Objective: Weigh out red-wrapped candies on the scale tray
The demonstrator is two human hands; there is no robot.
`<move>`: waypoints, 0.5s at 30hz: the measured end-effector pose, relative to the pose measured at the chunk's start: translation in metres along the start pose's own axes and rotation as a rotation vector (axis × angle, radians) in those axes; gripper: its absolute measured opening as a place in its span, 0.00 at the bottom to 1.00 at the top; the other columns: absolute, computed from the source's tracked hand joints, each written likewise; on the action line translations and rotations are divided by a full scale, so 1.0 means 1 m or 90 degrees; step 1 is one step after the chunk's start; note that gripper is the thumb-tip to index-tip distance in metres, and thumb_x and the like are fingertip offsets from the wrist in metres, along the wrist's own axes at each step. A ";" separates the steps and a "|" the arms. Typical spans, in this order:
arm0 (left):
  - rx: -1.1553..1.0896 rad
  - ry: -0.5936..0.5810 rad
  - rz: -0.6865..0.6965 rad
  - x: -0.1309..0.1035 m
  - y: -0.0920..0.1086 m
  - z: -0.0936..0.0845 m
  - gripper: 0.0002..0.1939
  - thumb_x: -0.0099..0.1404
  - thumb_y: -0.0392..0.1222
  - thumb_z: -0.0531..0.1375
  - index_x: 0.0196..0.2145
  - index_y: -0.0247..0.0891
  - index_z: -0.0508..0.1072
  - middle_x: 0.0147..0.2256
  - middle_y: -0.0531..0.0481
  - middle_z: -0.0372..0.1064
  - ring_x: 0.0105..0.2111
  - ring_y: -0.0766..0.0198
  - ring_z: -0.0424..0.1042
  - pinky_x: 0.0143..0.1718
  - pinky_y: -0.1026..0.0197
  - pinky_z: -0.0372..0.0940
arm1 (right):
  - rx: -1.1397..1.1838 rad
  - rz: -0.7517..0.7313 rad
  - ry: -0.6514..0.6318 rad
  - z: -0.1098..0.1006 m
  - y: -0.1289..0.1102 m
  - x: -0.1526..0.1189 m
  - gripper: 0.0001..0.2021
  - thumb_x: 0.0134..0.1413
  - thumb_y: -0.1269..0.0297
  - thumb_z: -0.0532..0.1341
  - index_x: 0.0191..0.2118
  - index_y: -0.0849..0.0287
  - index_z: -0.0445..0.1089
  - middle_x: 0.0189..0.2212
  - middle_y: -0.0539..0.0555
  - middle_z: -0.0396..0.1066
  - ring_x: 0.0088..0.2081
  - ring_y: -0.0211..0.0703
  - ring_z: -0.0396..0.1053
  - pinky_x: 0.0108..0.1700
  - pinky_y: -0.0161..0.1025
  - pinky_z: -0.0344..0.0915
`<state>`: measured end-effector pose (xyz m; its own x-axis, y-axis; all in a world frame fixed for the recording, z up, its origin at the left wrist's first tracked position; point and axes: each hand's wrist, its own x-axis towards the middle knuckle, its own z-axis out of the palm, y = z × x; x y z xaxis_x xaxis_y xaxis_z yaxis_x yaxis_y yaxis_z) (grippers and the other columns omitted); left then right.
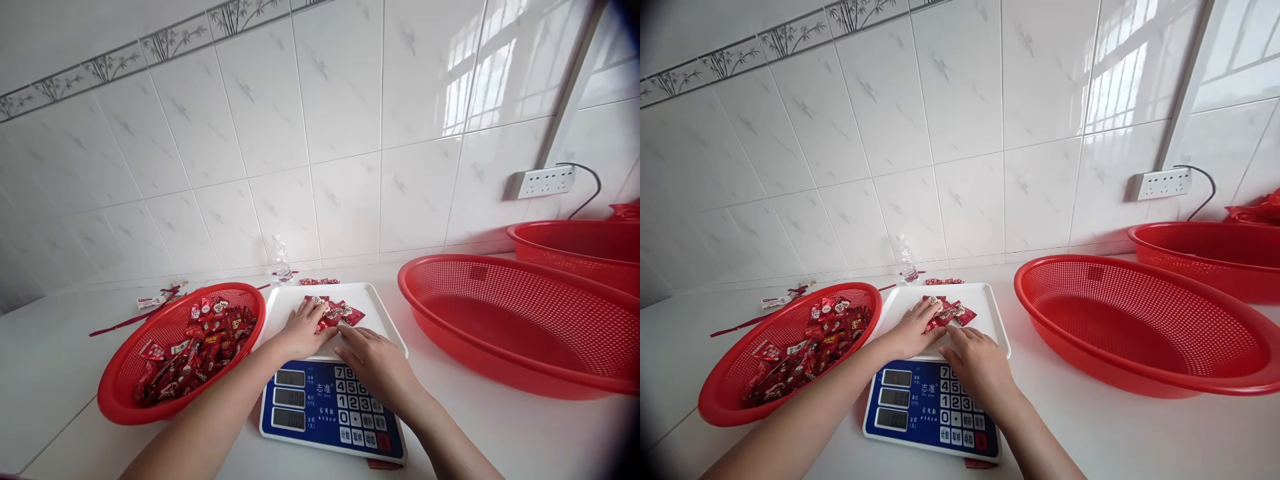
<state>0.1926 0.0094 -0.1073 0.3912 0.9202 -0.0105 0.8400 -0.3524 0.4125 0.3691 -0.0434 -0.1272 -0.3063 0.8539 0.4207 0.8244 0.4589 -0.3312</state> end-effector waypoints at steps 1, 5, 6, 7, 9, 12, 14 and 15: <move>-0.006 0.038 0.005 -0.003 0.001 -0.001 0.36 0.65 0.64 0.47 0.64 0.43 0.50 0.68 0.42 0.35 0.67 0.49 0.30 0.64 0.40 0.36 | 0.004 -0.005 0.005 0.000 0.000 0.000 0.14 0.59 0.62 0.54 0.48 0.54 0.69 0.41 0.56 0.76 0.42 0.50 0.73 0.39 0.43 0.68; -0.059 0.390 0.123 -0.030 0.002 0.005 0.22 0.69 0.52 0.49 0.58 0.45 0.60 0.62 0.43 0.53 0.65 0.53 0.47 0.62 0.45 0.50 | 0.014 -0.014 0.001 -0.002 -0.001 0.000 0.15 0.60 0.62 0.53 0.49 0.53 0.69 0.42 0.56 0.75 0.43 0.50 0.73 0.40 0.44 0.68; -0.074 0.489 0.170 -0.038 0.000 0.009 0.19 0.70 0.48 0.49 0.57 0.45 0.60 0.59 0.43 0.58 0.63 0.54 0.52 0.61 0.47 0.54 | 0.015 -0.010 -0.003 -0.003 -0.002 0.000 0.15 0.60 0.62 0.53 0.50 0.53 0.69 0.42 0.56 0.75 0.43 0.50 0.73 0.41 0.44 0.68; -0.077 0.563 0.213 -0.045 -0.003 0.013 0.17 0.70 0.44 0.49 0.56 0.45 0.60 0.57 0.43 0.60 0.61 0.55 0.56 0.60 0.47 0.57 | 0.018 -0.004 -0.007 -0.003 -0.003 0.000 0.15 0.60 0.62 0.53 0.50 0.53 0.69 0.43 0.56 0.75 0.44 0.50 0.72 0.42 0.45 0.68; -0.061 0.658 0.254 -0.056 -0.013 0.022 0.17 0.70 0.39 0.50 0.56 0.45 0.60 0.54 0.43 0.62 0.57 0.55 0.61 0.56 0.48 0.61 | 0.024 0.009 -0.013 -0.002 -0.003 0.000 0.15 0.60 0.61 0.53 0.50 0.52 0.69 0.45 0.56 0.75 0.46 0.50 0.72 0.43 0.45 0.68; -0.052 0.728 0.262 -0.062 -0.029 0.032 0.21 0.68 0.37 0.52 0.58 0.44 0.57 0.53 0.41 0.61 0.56 0.55 0.62 0.54 0.49 0.63 | 0.059 0.050 0.006 0.001 -0.001 0.000 0.15 0.60 0.59 0.53 0.50 0.51 0.70 0.46 0.55 0.74 0.46 0.50 0.72 0.43 0.45 0.68; -0.073 0.743 0.272 -0.062 -0.037 0.035 0.23 0.68 0.37 0.52 0.60 0.43 0.55 0.54 0.40 0.60 0.56 0.55 0.61 0.54 0.50 0.62 | 0.111 0.092 0.067 0.002 0.003 0.003 0.15 0.60 0.58 0.53 0.49 0.52 0.69 0.48 0.56 0.72 0.46 0.48 0.72 0.42 0.43 0.69; -0.086 0.742 0.277 -0.061 -0.039 0.035 0.24 0.68 0.37 0.52 0.60 0.43 0.55 0.54 0.40 0.60 0.56 0.55 0.61 0.55 0.50 0.61 | 0.131 0.113 0.104 0.001 0.005 0.006 0.15 0.60 0.57 0.53 0.49 0.53 0.69 0.49 0.56 0.71 0.45 0.47 0.72 0.42 0.42 0.69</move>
<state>0.1489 -0.0390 -0.1545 0.0032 0.3589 0.9334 0.6527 -0.7079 0.2700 0.3709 -0.0360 -0.1273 -0.0719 0.8824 0.4649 0.7398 0.3599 -0.5686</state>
